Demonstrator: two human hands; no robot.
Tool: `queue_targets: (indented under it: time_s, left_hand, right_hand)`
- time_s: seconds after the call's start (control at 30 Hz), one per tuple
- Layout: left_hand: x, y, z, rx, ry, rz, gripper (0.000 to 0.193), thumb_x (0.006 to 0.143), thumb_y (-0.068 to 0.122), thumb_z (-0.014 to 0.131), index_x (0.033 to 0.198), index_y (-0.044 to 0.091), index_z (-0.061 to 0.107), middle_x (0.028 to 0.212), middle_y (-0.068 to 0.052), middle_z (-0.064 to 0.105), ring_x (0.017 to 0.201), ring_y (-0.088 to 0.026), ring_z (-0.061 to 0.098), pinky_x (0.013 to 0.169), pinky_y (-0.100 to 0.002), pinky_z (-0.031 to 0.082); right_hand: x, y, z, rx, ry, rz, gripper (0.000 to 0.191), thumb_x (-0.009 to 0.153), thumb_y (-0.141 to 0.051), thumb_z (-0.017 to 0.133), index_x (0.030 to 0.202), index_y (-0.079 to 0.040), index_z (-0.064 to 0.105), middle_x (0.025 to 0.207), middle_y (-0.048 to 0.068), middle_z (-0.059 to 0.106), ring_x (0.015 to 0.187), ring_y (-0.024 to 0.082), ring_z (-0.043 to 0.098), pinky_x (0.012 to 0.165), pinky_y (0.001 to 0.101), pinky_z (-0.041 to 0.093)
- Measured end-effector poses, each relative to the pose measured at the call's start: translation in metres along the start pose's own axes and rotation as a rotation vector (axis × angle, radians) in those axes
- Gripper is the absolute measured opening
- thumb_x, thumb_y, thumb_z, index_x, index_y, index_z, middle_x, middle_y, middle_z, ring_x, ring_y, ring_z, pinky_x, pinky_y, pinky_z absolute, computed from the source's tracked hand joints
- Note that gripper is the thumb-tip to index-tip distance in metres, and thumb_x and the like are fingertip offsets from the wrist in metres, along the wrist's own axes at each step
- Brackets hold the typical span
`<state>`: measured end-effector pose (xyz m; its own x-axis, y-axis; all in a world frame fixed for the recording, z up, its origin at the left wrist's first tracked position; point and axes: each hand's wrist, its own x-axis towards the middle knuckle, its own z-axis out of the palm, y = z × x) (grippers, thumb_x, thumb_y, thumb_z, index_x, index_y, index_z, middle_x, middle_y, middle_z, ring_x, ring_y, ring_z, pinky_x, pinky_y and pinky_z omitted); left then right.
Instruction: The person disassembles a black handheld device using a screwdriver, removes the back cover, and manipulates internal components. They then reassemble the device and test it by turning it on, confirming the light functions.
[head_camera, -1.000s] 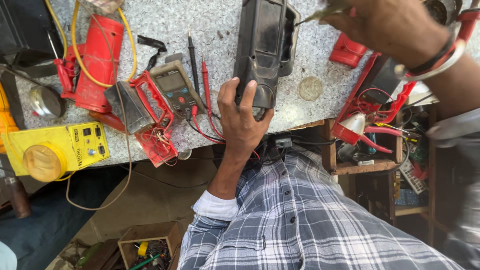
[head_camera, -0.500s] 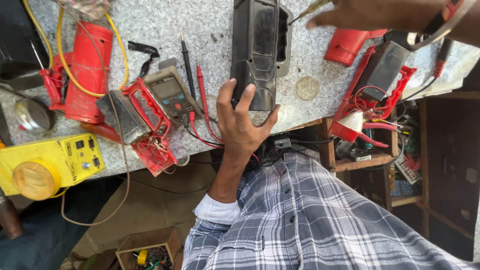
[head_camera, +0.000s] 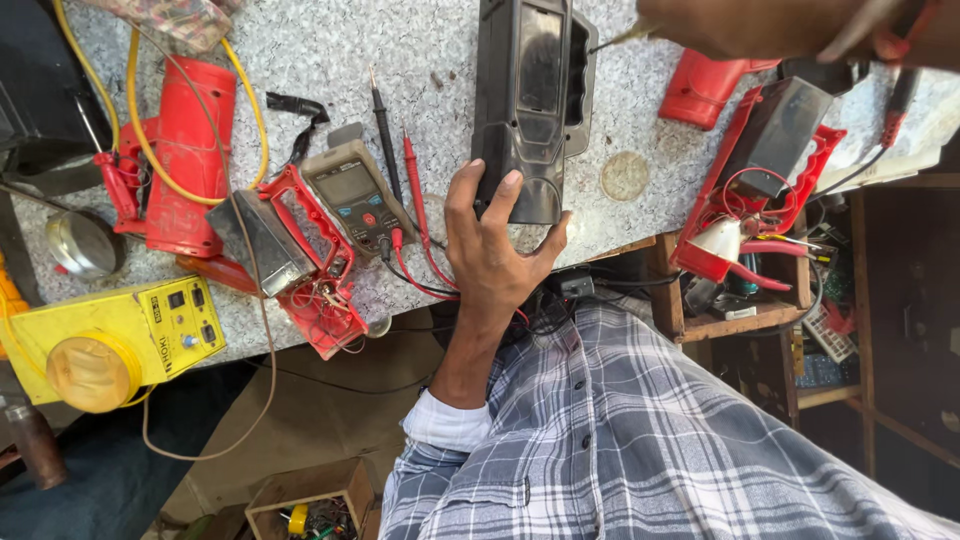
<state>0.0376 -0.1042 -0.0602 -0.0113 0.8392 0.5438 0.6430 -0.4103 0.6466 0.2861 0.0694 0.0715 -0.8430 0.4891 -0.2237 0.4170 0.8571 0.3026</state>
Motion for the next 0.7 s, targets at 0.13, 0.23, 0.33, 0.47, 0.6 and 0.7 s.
queue_targets:
  time_s: [0.13, 0.23, 0.33, 0.47, 0.6, 0.7]
  left_hand:
    - [0.004, 0.000, 0.000, 0.029, 0.011, 0.014, 0.082, 0.082, 0.031, 0.095, 0.143, 0.015, 0.043, 0.145, -0.020, 0.044, 0.137, -0.043, 0.050, 0.113, -0.057, 0.051]
    - [0.006, -0.001, 0.001, -0.001, 0.015, 0.014, 0.081, 0.082, 0.029, 0.096, 0.143, 0.016, 0.044, 0.145, -0.020, 0.045, 0.136, -0.041, 0.052, 0.114, -0.055, 0.052]
    - [0.006, 0.001, 0.000, 0.001, 0.019, -0.005, 0.081, 0.079, 0.030, 0.097, 0.141, 0.015, 0.046, 0.145, -0.020, 0.046, 0.137, -0.042, 0.052, 0.114, -0.056, 0.051]
    - [0.007, 0.003, 0.001, -0.006, 0.021, -0.004, 0.081, 0.078, 0.030, 0.097, 0.139, 0.013, 0.046, 0.144, -0.020, 0.047, 0.136, -0.042, 0.052, 0.114, -0.055, 0.052]
    - [0.009, 0.002, 0.004, -0.005, 0.014, -0.008, 0.080, 0.078, 0.030, 0.097, 0.138, 0.013, 0.047, 0.143, -0.019, 0.047, 0.136, -0.042, 0.053, 0.115, -0.055, 0.052]
    - [0.007, 0.003, 0.005, 0.006, 0.014, -0.016, 0.080, 0.079, 0.030, 0.097, 0.138, 0.012, 0.047, 0.143, -0.020, 0.047, 0.136, -0.042, 0.052, 0.115, -0.054, 0.051]
  right_hand:
    - [0.003, 0.002, -0.003, -0.012, -0.013, -0.009, 0.018, 0.105, -0.021, 0.065, 0.108, -0.005, 0.071, 0.090, 0.006, 0.073, 0.076, 0.018, 0.071, 0.067, 0.0316, 0.057]
    - [0.009, 0.007, -0.009, -0.036, -0.054, -0.032, 0.018, 0.105, -0.021, 0.065, 0.108, -0.005, 0.071, 0.090, 0.006, 0.073, 0.076, 0.017, 0.071, 0.067, 0.0316, 0.057]
    - [0.019, 0.007, -0.017, -0.065, -0.118, -0.052, 0.018, 0.105, -0.021, 0.064, 0.107, -0.005, 0.071, 0.090, 0.005, 0.073, 0.076, 0.017, 0.071, 0.068, 0.0316, 0.057]
    - [0.035, 0.007, -0.025, -0.129, -0.247, -0.127, 0.018, 0.105, -0.021, 0.064, 0.106, -0.005, 0.071, 0.089, 0.005, 0.073, 0.077, 0.016, 0.071, 0.068, 0.0317, 0.057]
    - [0.034, 0.009, -0.019, 0.148, -0.128, -0.141, 0.016, 0.102, -0.017, 0.064, 0.107, -0.004, 0.071, 0.089, 0.006, 0.072, 0.075, 0.017, 0.071, 0.066, 0.0327, 0.058]
    - [0.024, 0.008, -0.010, 0.218, -0.197, -0.012, 0.017, 0.102, -0.018, 0.064, 0.107, -0.004, 0.071, 0.090, 0.006, 0.072, 0.075, 0.018, 0.071, 0.066, 0.0330, 0.058]
